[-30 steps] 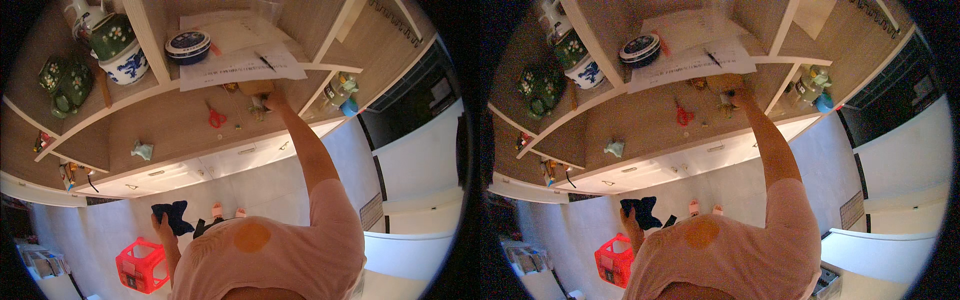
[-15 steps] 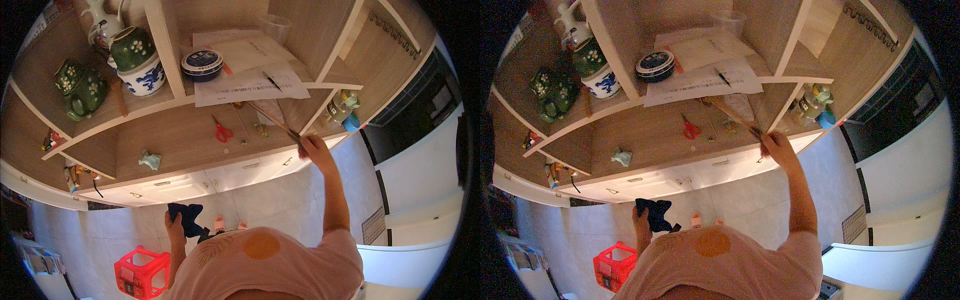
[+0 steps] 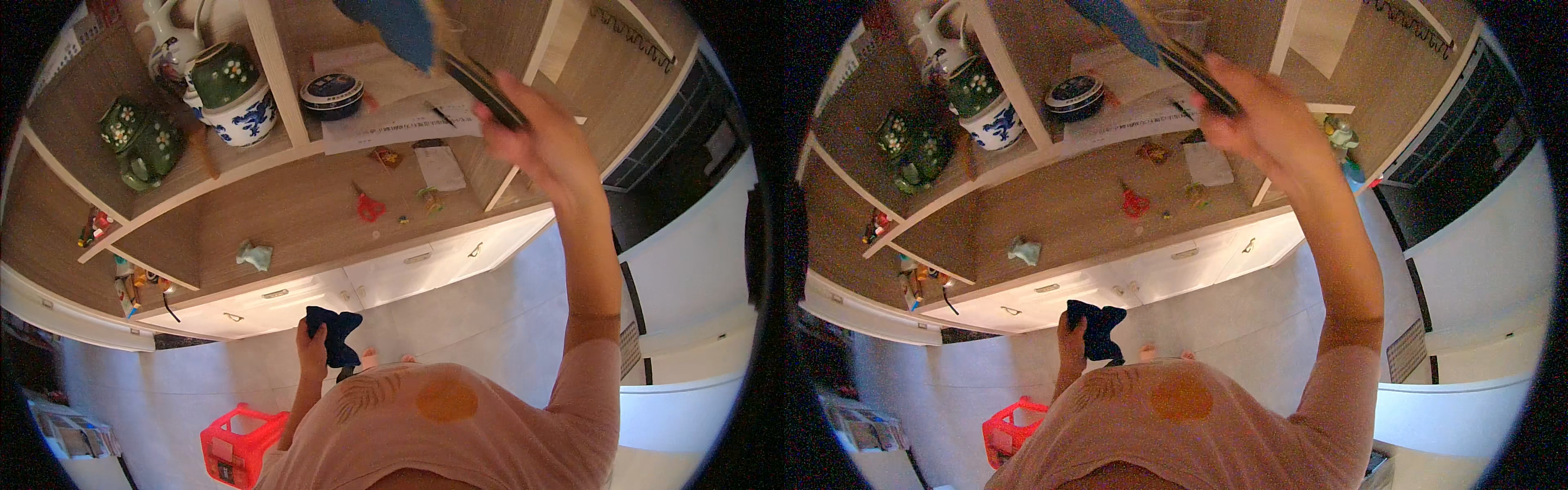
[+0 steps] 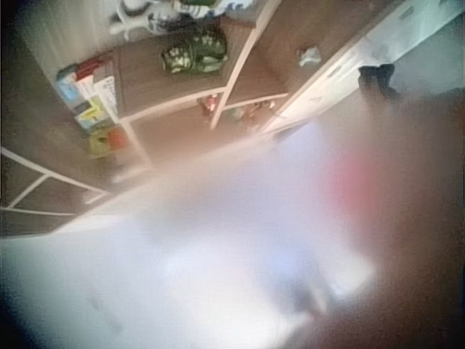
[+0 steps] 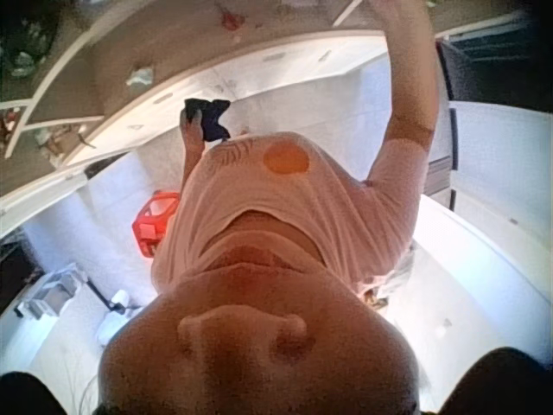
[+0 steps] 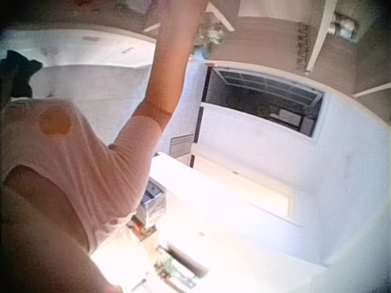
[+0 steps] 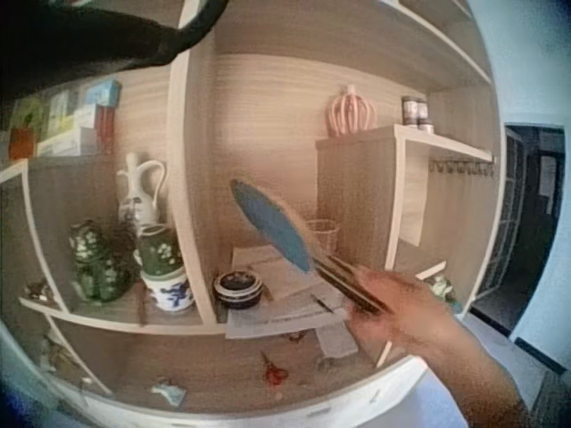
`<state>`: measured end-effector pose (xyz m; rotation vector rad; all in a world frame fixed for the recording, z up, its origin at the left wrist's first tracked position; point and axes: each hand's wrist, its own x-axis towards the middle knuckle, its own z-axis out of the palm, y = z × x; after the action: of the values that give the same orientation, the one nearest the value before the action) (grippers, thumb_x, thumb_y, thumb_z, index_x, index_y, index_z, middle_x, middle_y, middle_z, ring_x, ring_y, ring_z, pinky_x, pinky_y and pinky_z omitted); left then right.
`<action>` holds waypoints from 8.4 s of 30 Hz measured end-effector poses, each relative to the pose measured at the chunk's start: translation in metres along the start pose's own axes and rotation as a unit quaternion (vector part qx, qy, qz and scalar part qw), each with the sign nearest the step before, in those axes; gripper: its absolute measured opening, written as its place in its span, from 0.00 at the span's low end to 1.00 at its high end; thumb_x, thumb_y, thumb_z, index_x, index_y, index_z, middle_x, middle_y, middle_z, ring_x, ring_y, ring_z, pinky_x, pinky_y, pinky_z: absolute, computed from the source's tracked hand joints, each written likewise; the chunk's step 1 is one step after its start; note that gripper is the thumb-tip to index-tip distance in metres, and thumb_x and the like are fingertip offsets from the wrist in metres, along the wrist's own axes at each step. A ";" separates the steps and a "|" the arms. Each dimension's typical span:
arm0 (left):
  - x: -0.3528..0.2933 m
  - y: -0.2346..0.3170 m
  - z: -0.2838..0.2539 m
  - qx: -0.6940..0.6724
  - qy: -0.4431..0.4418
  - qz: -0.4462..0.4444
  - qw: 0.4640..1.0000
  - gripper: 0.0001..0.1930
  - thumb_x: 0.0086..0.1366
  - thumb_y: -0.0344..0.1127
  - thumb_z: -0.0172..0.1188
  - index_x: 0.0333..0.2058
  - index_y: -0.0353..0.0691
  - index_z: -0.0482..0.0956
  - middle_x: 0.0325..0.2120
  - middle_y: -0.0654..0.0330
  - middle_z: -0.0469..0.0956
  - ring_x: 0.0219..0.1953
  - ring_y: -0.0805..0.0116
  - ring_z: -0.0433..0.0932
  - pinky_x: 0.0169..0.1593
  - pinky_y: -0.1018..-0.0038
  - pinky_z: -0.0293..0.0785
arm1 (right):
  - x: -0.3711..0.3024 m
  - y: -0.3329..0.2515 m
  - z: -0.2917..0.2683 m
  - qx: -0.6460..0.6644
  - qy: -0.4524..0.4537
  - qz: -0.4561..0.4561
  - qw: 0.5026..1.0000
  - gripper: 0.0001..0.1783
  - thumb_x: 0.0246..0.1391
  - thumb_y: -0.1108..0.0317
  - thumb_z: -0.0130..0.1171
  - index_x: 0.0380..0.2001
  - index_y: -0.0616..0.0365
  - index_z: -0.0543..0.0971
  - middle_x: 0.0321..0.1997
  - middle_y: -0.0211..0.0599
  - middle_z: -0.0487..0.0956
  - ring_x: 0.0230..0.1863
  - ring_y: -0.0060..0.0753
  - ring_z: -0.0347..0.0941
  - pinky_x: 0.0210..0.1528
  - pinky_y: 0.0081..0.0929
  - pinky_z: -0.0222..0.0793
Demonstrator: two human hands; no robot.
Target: The person cleans a wooden shelving unit by first removing various items like boxes, bottles, and papers. They then wipe the empty shelves with a cloth and proceed to place the items back onto the shelves in an organized manner.
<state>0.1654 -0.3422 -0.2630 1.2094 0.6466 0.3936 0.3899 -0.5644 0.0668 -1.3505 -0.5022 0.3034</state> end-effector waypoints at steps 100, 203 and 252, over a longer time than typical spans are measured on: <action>-0.068 -0.020 0.048 -0.006 0.301 -0.047 0.952 0.14 0.55 0.26 0.52 0.41 0.37 0.67 0.35 0.62 0.70 0.37 0.70 0.68 0.42 0.76 0.64 | 0.231 0.348 -0.195 -0.724 -0.051 0.048 0.686 0.09 0.42 0.67 0.52 0.25 0.62 0.75 0.27 0.46 0.75 0.32 0.43 0.73 0.32 0.36 0.69; -0.040 -0.043 0.009 0.029 0.207 0.004 0.978 0.12 0.54 0.22 0.50 0.39 0.35 0.67 0.30 0.62 0.71 0.33 0.73 0.68 0.36 0.79 0.66 | -0.002 0.067 -0.008 -0.392 -0.433 -0.132 0.801 0.08 0.46 0.65 0.52 0.25 0.58 0.75 0.25 0.41 0.75 0.28 0.40 0.71 0.31 0.33 0.66; -0.073 -0.035 0.010 0.083 0.324 -0.042 0.942 0.12 0.55 0.25 0.50 0.40 0.35 0.67 0.32 0.62 0.70 0.35 0.73 0.67 0.41 0.78 0.64 | 0.290 0.369 -0.099 -0.583 0.012 0.019 0.813 0.09 0.47 0.66 0.55 0.25 0.62 0.73 0.26 0.34 0.74 0.27 0.24 0.70 0.31 0.22 0.67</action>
<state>0.1146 -0.4044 -0.2755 1.2022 1.3159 0.6866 0.7174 -0.4323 -0.2583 -2.5624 -0.6732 -0.0397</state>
